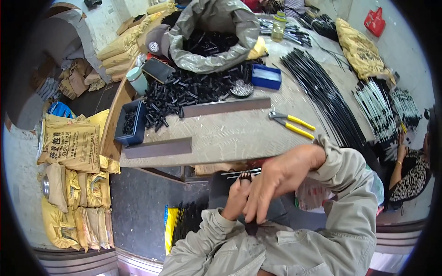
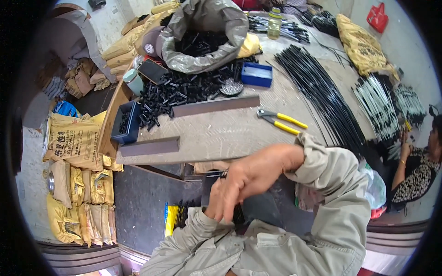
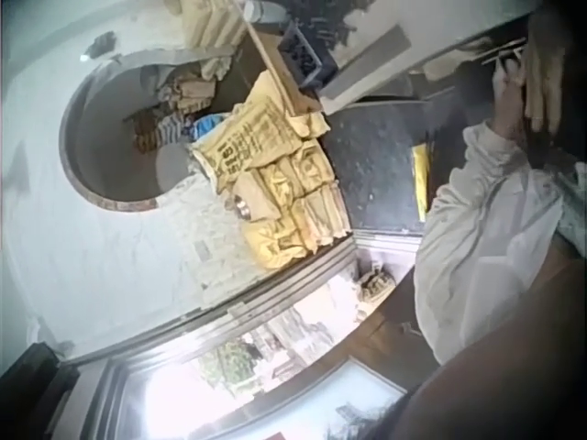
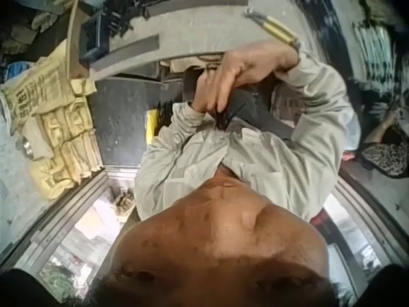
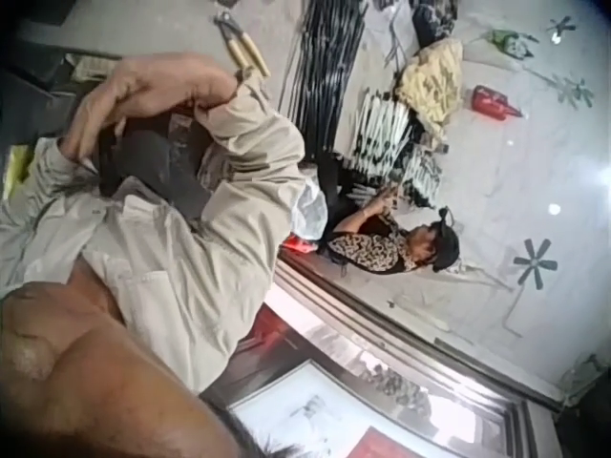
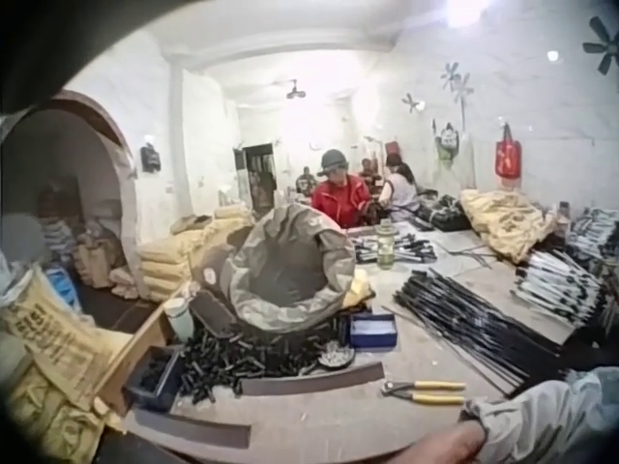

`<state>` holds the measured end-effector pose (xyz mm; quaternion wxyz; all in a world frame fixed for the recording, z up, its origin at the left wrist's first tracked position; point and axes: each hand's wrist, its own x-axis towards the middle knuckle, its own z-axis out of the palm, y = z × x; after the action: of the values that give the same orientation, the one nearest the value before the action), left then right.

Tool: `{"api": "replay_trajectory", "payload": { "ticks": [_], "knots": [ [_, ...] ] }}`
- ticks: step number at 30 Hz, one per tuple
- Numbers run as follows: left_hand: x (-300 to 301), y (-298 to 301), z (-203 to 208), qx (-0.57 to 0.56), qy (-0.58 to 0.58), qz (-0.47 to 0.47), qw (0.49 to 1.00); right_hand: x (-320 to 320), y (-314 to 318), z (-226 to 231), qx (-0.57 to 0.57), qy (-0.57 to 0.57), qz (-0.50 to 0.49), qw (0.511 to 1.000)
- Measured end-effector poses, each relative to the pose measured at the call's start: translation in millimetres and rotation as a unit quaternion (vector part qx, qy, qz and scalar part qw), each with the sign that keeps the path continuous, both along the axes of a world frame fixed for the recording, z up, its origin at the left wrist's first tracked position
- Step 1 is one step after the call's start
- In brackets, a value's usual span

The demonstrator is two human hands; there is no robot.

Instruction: Assembling black wire bundles into connector housings using pliers and manual dexterity.

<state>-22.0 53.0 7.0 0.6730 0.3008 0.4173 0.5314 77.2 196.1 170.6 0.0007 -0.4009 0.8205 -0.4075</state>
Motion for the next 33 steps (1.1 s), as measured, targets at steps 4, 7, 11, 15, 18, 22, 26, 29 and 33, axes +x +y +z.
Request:
{"api": "replay_trajectory", "payload": {
  "ticks": [4,7,11,15,18,22,26,29,33],
  "knots": [
    [-7.0,28.8,6.0,0.022,-0.034,0.082,0.996,-66.4,124.1,17.6,0.102,-0.073,-0.462,0.878],
    [-13.7,43.9,4.1,0.014,0.000,0.067,0.998,-119.3,267.5,-11.9,0.310,0.096,-0.654,0.683],
    [-26.4,52.4,-4.5,-0.030,-0.060,0.054,0.996,-176.5,356.4,-42.4,0.397,0.008,-0.710,0.582],
    [-46.3,64.6,-9.7,-0.027,-0.087,0.064,0.994,-212.5,380.6,-54.9,0.374,-0.149,-0.712,0.576],
    [-47.6,61.3,-15.2,-0.034,-0.129,0.061,0.989,-215.9,387.2,-70.4,0.400,-0.129,-0.703,0.574],
    [-54.2,44.4,-19.4,-0.052,-0.094,0.053,0.993,-227.0,353.0,-98.2,0.434,0.010,-0.679,0.592],
    [-56.9,44.5,-23.7,-0.010,-0.054,0.042,0.998,-199.5,326.6,-44.1,0.394,0.251,-0.750,0.469],
    [-56.8,41.0,-19.8,0.030,-0.044,0.046,0.997,-176.9,249.2,-1.2,0.060,0.231,-0.651,0.721],
    [-48.5,23.0,-9.3,0.040,-0.043,0.083,0.995,-132.3,118.1,-18.0,0.122,-0.033,-0.546,0.828]
  ]
}}
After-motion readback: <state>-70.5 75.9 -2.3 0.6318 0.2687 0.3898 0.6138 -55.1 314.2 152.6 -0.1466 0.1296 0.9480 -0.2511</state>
